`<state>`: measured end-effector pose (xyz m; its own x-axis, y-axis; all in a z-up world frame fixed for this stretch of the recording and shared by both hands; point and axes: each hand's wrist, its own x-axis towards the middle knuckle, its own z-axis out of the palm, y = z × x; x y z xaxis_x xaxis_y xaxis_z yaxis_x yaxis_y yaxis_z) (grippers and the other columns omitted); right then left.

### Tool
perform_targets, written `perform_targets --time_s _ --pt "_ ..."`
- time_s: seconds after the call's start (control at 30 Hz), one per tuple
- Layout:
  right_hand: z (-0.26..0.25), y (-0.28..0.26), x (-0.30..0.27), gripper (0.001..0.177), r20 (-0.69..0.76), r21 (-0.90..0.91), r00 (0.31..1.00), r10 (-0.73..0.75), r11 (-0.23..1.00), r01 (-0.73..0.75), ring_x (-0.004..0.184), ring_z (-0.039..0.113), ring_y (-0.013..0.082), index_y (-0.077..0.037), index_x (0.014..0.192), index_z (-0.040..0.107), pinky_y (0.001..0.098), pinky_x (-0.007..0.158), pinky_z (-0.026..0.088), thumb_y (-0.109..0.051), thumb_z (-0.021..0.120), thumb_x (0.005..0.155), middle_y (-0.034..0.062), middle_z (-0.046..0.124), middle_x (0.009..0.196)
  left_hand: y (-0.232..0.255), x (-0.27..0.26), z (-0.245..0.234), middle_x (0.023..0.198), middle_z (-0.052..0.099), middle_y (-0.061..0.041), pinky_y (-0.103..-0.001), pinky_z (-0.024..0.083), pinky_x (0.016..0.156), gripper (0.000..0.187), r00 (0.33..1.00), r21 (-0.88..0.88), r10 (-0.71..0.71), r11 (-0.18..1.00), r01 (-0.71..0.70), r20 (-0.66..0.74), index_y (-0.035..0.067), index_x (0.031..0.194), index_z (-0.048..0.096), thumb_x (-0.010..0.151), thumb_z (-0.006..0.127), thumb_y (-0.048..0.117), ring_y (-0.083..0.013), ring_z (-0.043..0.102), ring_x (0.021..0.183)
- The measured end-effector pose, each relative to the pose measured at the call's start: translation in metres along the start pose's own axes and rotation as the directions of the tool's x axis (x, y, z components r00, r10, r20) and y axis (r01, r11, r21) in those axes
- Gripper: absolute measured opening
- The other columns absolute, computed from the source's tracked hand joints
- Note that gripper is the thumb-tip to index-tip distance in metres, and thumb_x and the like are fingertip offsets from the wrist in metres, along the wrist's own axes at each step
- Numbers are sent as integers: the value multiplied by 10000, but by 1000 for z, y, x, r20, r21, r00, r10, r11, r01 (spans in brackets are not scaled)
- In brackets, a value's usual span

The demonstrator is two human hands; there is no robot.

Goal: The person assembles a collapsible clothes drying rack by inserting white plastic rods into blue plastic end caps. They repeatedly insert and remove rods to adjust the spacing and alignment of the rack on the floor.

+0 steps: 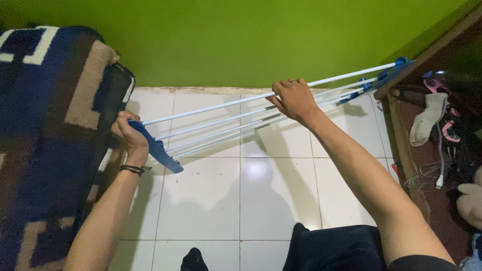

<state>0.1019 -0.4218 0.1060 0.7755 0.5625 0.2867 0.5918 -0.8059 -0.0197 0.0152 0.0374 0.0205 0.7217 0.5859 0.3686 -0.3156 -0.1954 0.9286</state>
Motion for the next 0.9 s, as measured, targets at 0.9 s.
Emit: perform_targets --time_s 0.9 --pt "0 4 -2 392 88 -22 994 -66 997 68 612 651 327 -105 780 708 463 574 512 -466 703 933 99 660 608 125 -65 58 1302 618 -122 -495 350 1069 486 599 399 388 482 -780 700 79 1303 581 857 716 219 -283 557 1251"
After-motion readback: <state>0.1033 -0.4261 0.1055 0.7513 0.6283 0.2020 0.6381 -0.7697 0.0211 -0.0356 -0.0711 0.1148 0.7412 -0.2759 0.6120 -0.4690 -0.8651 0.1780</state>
